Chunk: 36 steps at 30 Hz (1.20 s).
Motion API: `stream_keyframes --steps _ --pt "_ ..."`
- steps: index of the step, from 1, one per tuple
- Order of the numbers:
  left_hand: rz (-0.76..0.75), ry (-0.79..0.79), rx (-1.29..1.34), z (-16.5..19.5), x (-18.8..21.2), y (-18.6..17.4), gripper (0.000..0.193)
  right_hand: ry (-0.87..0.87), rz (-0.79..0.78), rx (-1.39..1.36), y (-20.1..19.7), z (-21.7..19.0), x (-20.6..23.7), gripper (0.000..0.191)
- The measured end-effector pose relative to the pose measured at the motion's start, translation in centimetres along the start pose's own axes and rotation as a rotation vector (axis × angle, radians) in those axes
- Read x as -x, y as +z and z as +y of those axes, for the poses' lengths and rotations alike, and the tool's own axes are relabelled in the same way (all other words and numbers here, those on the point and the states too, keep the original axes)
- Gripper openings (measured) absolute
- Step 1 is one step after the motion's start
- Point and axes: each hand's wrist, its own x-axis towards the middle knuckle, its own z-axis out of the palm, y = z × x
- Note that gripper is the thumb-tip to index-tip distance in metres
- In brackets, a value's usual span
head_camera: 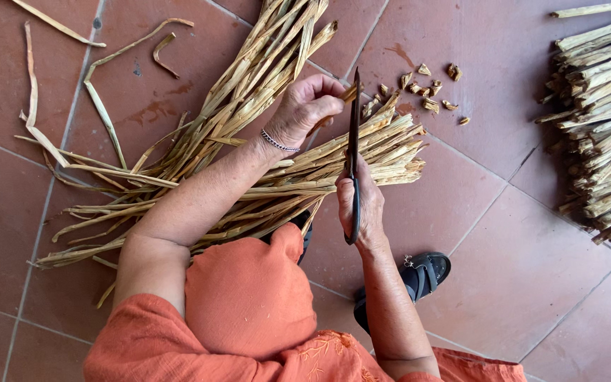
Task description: The person sits on a tiled floor with a large bundle of dried plant stalks and uses scissors to trim off hard knots and damaged ends, letting the cut pieces fall aside. They periodically gather and reposition the bundle to trim new sections.
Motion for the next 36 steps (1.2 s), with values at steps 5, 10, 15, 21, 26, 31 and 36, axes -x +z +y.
stream_keyframes --steps 5,10,15,21,26,31,36 --pt "-0.006 -0.044 -0.017 -0.4 0.4 0.3 0.013 -0.032 0.041 0.088 0.1 -0.2 0.0 0.065" --pt "0.030 -0.116 0.039 -0.3 0.4 0.5 0.017 0.053 -0.049 -0.223 0.7 0.5 0.4 0.072" --pt "-0.015 -0.168 0.134 0.0 0.3 0.4 0.023 0.092 -0.081 -0.425 1.3 0.8 0.3 0.080" --pt "-0.004 -0.061 -0.031 0.3 0.7 0.0 0.022 -0.027 0.026 -0.052 0.6 0.1 0.2 0.071" --pt "-0.030 -0.052 -0.085 0.1 0.9 0.3 0.020 0.029 0.027 0.098 0.0 -0.4 -0.3 0.069" --pt "-0.031 -0.085 -0.071 0.4 1.0 0.3 0.021 0.028 0.018 0.172 -0.5 -0.5 -0.4 0.065" --pt "-0.035 -0.119 -0.028 0.1 0.8 0.3 0.023 -0.013 0.059 0.129 -0.2 0.1 -0.1 0.060"
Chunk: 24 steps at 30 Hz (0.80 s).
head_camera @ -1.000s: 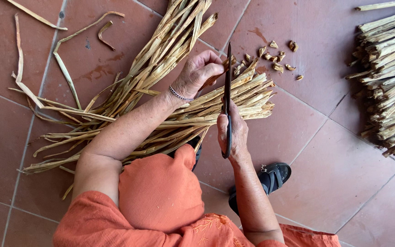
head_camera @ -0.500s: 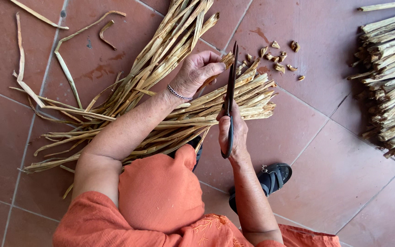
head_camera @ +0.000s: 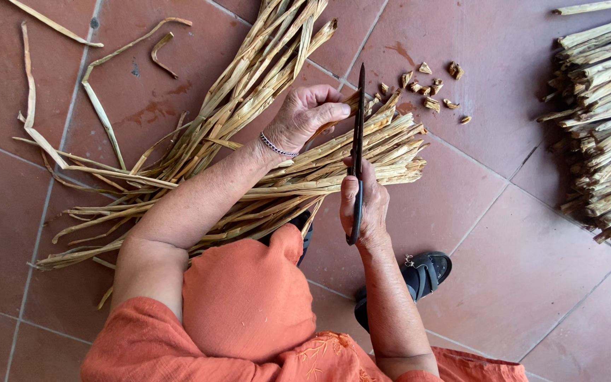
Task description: The person sits on a tiled floor with a large bundle of dried plant stalks and uses scissors to trim off hard knots and damaged ends, letting the cut pieces fall aside. They periodically gather and reposition the bundle to trim new sections.
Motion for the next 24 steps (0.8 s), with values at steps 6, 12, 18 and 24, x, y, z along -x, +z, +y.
stream_keyframes --steps 6,12,18,24 --pt "0.071 0.003 0.010 -1.7 -0.6 -0.7 0.023 0.174 0.121 -0.481 0.4 1.4 -0.8 0.076" --pt "0.164 0.132 -0.673 -5.1 -3.4 0.9 0.028 0.270 0.199 -0.708 -1.2 2.4 -1.5 0.083" --pt "0.289 0.489 -1.257 -6.2 -4.9 -2.8 0.013 0.238 0.170 -0.657 -0.6 2.5 -0.8 0.082" --pt "0.467 0.506 -1.577 -3.5 -10.6 -9.9 0.029 0.249 0.077 -0.624 1.0 2.8 -0.1 0.077"
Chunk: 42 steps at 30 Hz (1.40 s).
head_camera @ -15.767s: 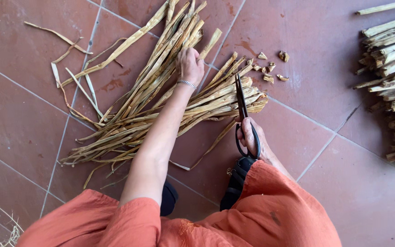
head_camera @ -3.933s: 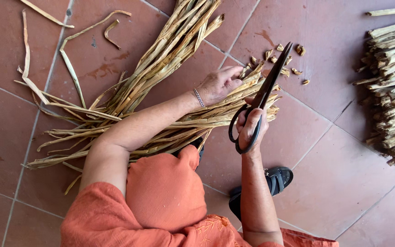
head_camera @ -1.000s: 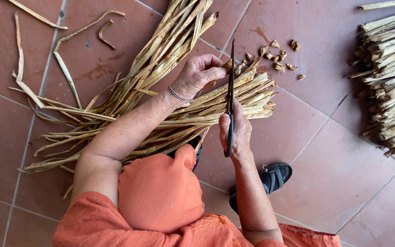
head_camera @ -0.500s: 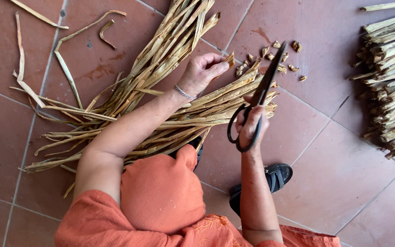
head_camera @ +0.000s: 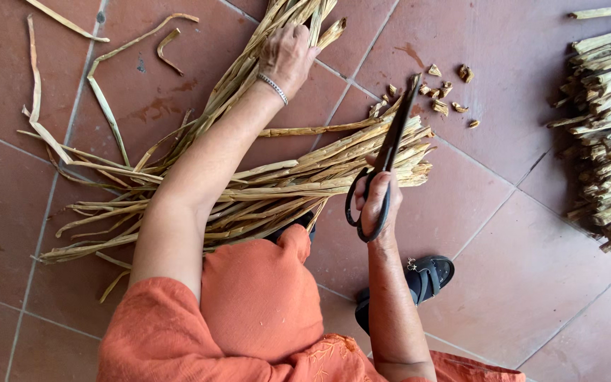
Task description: The person sits on a tiled floor with a large bundle of dried plant stalks and uses scissors to trim off hard knots and damaged ends, letting the cut pieces fall aside. They periodically gather and reposition the bundle to trim new sections.
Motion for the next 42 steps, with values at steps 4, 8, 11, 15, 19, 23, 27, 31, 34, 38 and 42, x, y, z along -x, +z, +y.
stream_keyframes --steps 4,8,11,15,19,23,27,31,34,38,42 --pt "0.050 -0.021 -0.071 -0.2 -1.5 -0.2 0.017 0.041 -0.032 0.104 0.5 0.2 0.2 0.073" --pt "-0.019 -0.234 0.497 0.5 -0.3 -3.1 0.015 0.065 -0.075 0.164 0.3 0.6 0.1 0.074" --pt "-0.173 -0.445 1.121 2.2 1.3 -5.8 0.013 0.054 -0.138 0.137 -0.2 1.2 -0.3 0.079" --pt "-0.231 -0.337 1.247 5.4 3.8 -7.7 0.027 0.072 -0.200 -0.029 -0.5 2.0 -1.0 0.087" --pt "-0.211 -0.197 1.318 7.7 6.2 -7.9 0.030 0.056 -0.187 -0.076 -1.2 1.7 -1.4 0.092" --pt "-0.186 -0.126 1.374 8.7 7.7 -8.0 0.035 0.034 -0.147 -0.066 -1.9 0.9 -1.5 0.095" --pt "-0.246 -0.149 1.223 9.8 8.6 -8.9 0.034 0.024 -0.111 -0.047 -2.2 0.2 -1.4 0.097" --pt "-0.359 -0.203 1.050 10.8 8.8 -10.1 0.033 0.003 -0.046 -0.020 -2.0 -0.3 -1.5 0.092" --pt "-0.350 -0.131 1.091 11.1 8.1 -10.5 0.035 0.011 0.012 0.142 -2.0 -0.8 -1.4 0.084" --pt "-0.394 -0.096 1.049 11.8 6.8 -10.2 0.028 -0.215 0.014 0.583 -1.6 -1.8 -0.1 0.069" --pt "-0.267 -0.116 1.129 12.6 5.8 -9.6 0.019 -0.313 -0.036 0.640 -0.6 -2.4 0.4 0.070"
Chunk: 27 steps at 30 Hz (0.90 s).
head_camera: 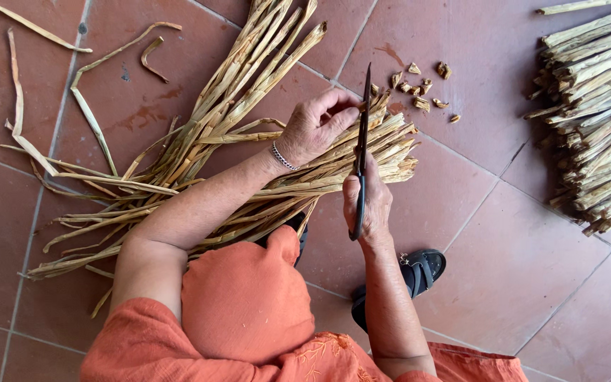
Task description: The person sits on a tiled floor with a large bundle of dried plant stalks and uses scissors to trim off hard knots and damaged ends, letting the cut pieces fall aside. They periodically gather and reposition the bundle to trim new sections.
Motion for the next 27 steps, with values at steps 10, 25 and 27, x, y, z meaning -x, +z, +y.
stream_keyframes --steps 10,25,27 --pt "0.007 -0.157 0.140 -0.3 0.3 -0.2 0.014 0.088 -0.093 -0.364 0.1 -1.2 -0.4 0.091" --pt "-0.018 -0.193 0.273 -2.7 0.6 0.7 0.018 0.230 0.143 -0.597 0.9 0.0 -0.5 0.078" --pt "-0.042 -0.219 0.040 -3.7 -0.1 1.2 0.024 0.252 0.173 -0.697 0.3 0.3 -1.0 0.081"
